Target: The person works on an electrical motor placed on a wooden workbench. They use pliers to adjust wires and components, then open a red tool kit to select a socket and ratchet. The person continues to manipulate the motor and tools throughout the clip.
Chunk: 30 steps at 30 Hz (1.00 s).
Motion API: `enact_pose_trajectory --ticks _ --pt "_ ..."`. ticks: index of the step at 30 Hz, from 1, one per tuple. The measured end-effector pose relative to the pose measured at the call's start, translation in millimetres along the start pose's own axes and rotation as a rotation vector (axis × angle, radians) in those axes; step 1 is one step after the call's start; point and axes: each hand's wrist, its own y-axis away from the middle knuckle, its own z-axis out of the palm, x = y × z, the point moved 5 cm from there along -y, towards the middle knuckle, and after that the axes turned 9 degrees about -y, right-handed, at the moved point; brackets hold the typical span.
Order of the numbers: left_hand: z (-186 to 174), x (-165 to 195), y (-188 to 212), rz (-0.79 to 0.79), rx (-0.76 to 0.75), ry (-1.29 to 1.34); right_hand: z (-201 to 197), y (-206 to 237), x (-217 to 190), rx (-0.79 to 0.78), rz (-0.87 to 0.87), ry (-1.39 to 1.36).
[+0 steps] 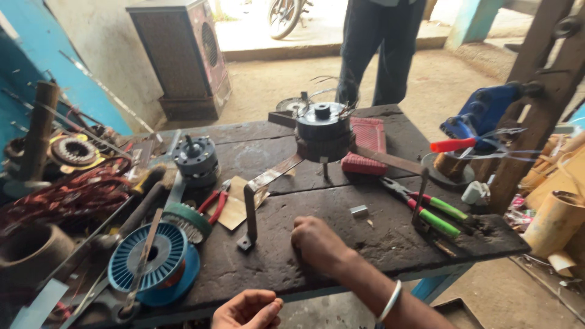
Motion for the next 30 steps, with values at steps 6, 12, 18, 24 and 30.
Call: enact_pose_trajectory --ticks 6,12,18,24,30 --pt "2.8 -36.5 -40.2 0.223 0.038 -0.052 0.7 8.0 -1.8 0.026 0.137 0.098" --pt "10.6 -34.1 -59.5 0.392 -0.155 0.103 -4.4 8.9 -3.0 -0.085 0.180 0.073" --pt "7.0 -33.4 -44.0 0.262 0.071 -0.109 -18.0 7.0 -4.1 -0.125 0.284 -0.006" --pt "2.8 -39.3 -45.2 0.191 0.092 -0.161 -23.6 7.9 -5.2 -0.116 0.259 -0.010" --pt "-6.4 -57.5 -55.9 0.124 0.103 -0.184 -16.8 10.5 3.8 -0.043 0.187 0.011"
